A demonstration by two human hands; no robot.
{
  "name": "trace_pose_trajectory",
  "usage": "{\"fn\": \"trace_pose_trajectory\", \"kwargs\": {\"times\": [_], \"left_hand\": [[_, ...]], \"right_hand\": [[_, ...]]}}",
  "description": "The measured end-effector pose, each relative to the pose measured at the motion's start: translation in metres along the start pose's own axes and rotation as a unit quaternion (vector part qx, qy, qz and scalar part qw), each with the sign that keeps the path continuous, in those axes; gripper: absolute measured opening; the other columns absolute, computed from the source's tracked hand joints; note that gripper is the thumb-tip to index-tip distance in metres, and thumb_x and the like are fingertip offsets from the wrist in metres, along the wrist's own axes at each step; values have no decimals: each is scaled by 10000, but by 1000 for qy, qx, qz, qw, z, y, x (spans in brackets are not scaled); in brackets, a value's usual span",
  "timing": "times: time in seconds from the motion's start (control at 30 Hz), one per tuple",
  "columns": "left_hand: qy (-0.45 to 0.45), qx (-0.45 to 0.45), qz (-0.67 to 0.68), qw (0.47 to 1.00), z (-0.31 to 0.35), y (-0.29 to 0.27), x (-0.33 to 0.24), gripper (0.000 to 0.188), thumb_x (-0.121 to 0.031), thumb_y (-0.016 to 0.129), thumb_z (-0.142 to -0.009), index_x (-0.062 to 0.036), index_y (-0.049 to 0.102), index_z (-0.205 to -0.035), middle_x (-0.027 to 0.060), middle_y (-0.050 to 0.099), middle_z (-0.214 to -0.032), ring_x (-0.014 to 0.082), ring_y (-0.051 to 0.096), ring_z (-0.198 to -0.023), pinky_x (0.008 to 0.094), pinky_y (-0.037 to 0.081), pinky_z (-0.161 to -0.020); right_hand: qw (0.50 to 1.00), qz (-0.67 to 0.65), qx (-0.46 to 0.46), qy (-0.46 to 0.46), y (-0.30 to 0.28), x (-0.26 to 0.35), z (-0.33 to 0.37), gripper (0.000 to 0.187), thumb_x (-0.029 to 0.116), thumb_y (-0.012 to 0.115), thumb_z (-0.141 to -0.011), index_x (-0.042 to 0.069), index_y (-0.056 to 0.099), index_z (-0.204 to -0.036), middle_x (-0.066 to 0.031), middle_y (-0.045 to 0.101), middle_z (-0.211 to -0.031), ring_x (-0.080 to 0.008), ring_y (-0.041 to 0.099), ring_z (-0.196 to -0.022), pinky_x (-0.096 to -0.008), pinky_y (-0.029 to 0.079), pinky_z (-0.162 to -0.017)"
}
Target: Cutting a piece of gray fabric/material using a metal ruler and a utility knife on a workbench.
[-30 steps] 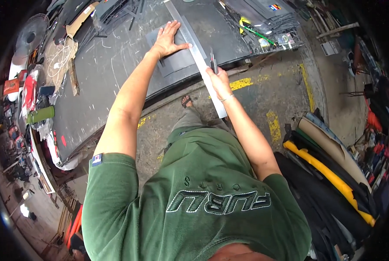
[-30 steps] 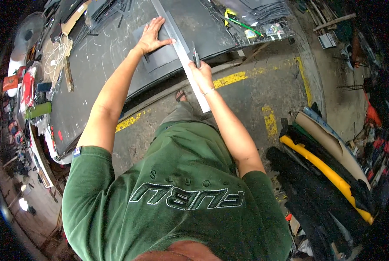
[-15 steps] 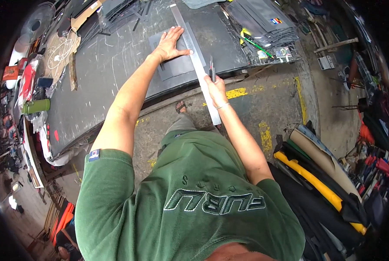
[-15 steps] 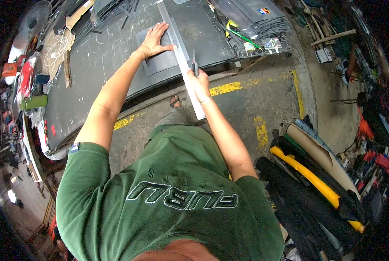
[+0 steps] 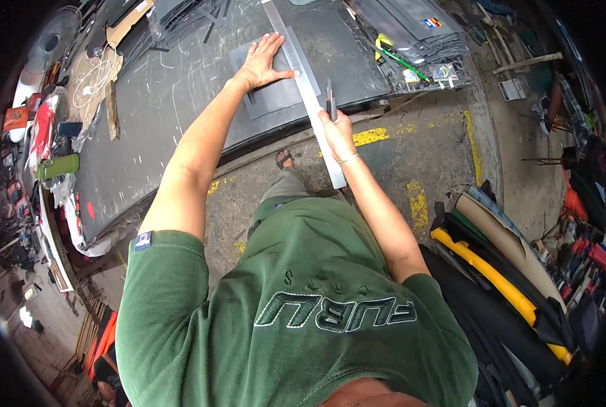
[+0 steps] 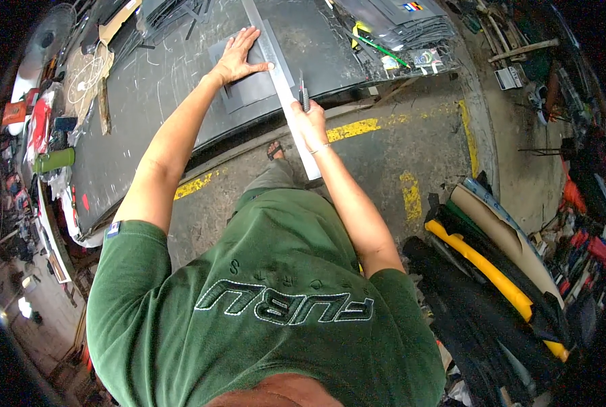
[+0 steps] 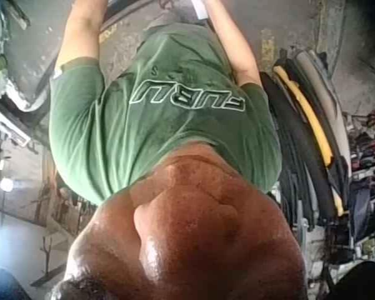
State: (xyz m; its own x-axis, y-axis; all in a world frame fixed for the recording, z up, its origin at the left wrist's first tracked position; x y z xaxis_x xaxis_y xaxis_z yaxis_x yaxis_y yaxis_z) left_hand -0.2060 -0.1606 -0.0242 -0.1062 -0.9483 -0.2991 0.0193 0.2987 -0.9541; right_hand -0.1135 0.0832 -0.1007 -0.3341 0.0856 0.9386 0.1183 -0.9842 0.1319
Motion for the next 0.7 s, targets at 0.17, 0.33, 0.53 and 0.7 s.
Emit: {"fn": "trace_pose_trajectory", "kwargs": {"times": [0.17, 0.33, 0.53, 0.7], "left_hand": [[-8, -3, -6, 1000, 1, 2, 5, 1267, -828, 722, -690, -57, 310, -1608, 146, 234, -1697, 308, 118, -1596, 533, 92, -1283], [-2, -12, -9, 1000, 1, 2, 6, 1269, -831, 722, -687, -61, 312, -1608, 147, 242, -1695, 307, 126, -1595, 532, 93, -1283], [-2, -11, -1, 1000, -1, 2, 3, 1274, -834, 725, -680, -62, 313, -1608, 146, 239, -1696, 306, 125, -1595, 528, 90, -1285], [-6, -10, -6, 1000, 1, 2, 4, 1270, -829, 729, -682, -64, 314, -1608, 141, 236, -1698, 303, 122, -1595, 523, 88, -1288]], "right_hand": [[997, 51, 39, 34, 2, 1, 2, 181, 189, 703, -968, 10, 678, -962, 71, 555, -816, -56, 458, -745, -257, 428, -678], [998, 26, 34, 41, 3, 3, 3, 185, 190, 710, -963, 9, 673, -947, 76, 541, -799, -54, 450, -733, -258, 415, -662], [998, 33, 34, 31, 0, 2, 1, 183, 188, 712, -961, 10, 672, -952, 76, 540, -796, -52, 449, -727, -259, 410, -654], [998, 30, 36, 36, 1, 2, 2, 181, 192, 714, -962, 16, 673, -950, 77, 540, -795, -51, 447, -724, -256, 409, -652]]}}
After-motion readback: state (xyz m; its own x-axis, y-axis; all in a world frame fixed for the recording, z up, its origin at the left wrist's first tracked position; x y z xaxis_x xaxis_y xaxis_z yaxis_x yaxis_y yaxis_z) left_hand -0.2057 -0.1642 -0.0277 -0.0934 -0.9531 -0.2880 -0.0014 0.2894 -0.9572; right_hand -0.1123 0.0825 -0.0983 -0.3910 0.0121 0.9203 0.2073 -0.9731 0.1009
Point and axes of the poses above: each hand's wrist, its own z-axis away from the middle knuckle, its own y-axis out of the palm, x = y × z, the point moved 8 cm from there along -z, towards the middle knuckle
